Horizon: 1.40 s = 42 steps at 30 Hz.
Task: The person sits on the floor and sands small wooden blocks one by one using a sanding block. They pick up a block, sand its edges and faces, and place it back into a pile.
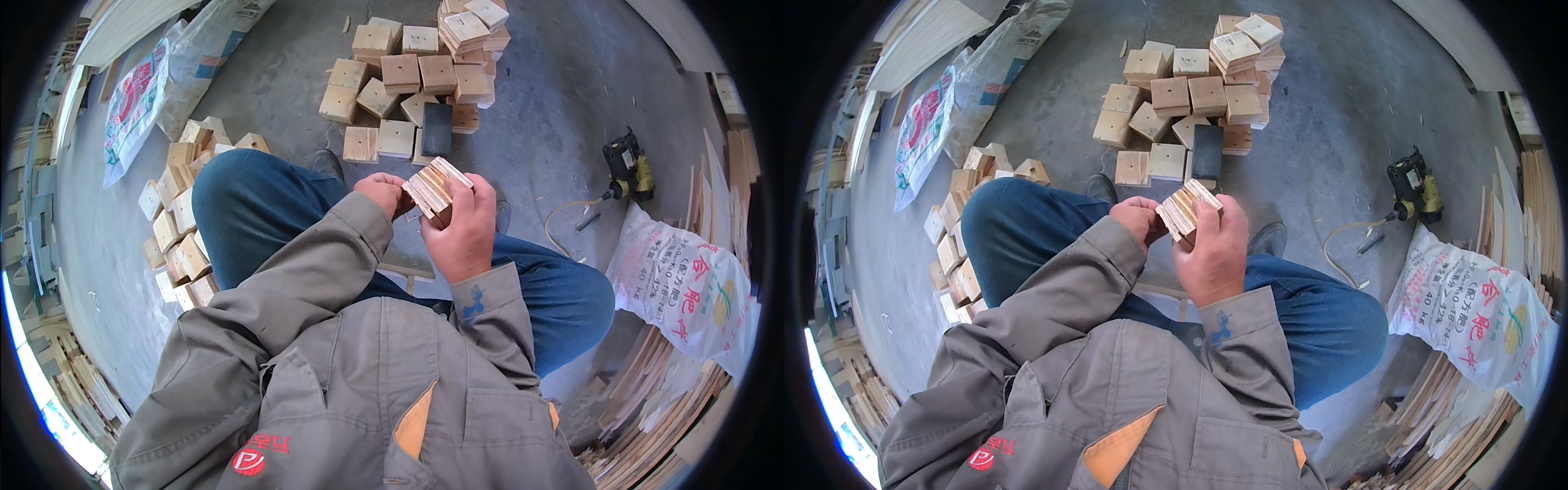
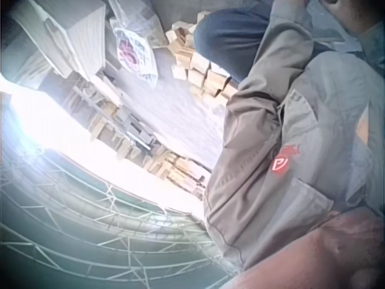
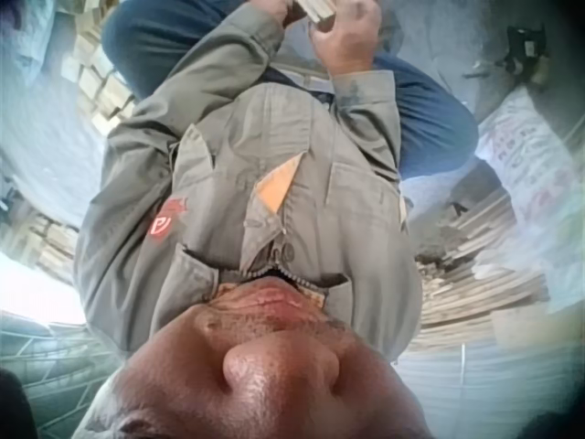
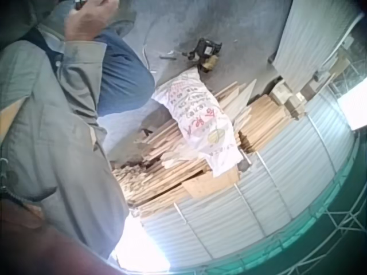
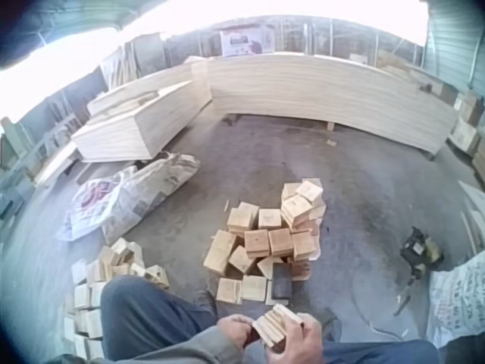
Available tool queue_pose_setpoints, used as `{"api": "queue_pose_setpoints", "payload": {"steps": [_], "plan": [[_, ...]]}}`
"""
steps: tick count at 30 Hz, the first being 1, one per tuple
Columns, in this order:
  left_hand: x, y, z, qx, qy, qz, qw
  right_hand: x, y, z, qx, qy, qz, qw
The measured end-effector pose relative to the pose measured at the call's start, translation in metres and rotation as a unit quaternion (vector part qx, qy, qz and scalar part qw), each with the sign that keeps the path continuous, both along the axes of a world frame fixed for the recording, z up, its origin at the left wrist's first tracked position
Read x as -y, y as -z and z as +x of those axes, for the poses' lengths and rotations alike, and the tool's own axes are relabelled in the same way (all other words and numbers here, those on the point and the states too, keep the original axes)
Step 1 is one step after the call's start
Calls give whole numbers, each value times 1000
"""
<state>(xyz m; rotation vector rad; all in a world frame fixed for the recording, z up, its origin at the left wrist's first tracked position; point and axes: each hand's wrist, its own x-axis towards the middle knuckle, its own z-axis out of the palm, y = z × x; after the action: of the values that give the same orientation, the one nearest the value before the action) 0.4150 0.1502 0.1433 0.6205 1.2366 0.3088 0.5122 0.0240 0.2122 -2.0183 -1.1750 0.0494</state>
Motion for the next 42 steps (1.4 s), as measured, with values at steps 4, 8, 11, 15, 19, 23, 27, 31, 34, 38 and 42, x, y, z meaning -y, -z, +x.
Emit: {"api": "queue_pose_setpoints", "payload": {"steps": [4,8,11,15,19,23,27,31,34,38,42], "plan": [[-4,-12,2,37,16,17,999,2,3,7,-33,13,21,999],[-3,-16,4,73,42,44,995,8,9,15,-70,38,9,997],[0,-16,3,103,72,97,987,11,10,18,-134,71,-15,988],[-3,-11,0,105,88,135,981,10,8,22,-196,92,-28,976],[-16,-13,-6,69,119,131,982,9,15,30,-416,108,24,903],[-15,-30,-7,77,132,53,987,9,11,32,-536,104,77,834],[-13,-25,-11,124,138,138,973,7,10,32,-554,103,69,823],[-12,-24,-14,94,171,270,943,7,19,31,-543,96,59,832],[-9,-23,-15,77,195,353,912,6,18,30,-532,94,50,840],[-11,-27,-16,19,231,386,893,4,14,27,-503,82,40,859],[-11,-38,-14,-34,250,390,886,5,16,27,-431,78,-12,899]]}}
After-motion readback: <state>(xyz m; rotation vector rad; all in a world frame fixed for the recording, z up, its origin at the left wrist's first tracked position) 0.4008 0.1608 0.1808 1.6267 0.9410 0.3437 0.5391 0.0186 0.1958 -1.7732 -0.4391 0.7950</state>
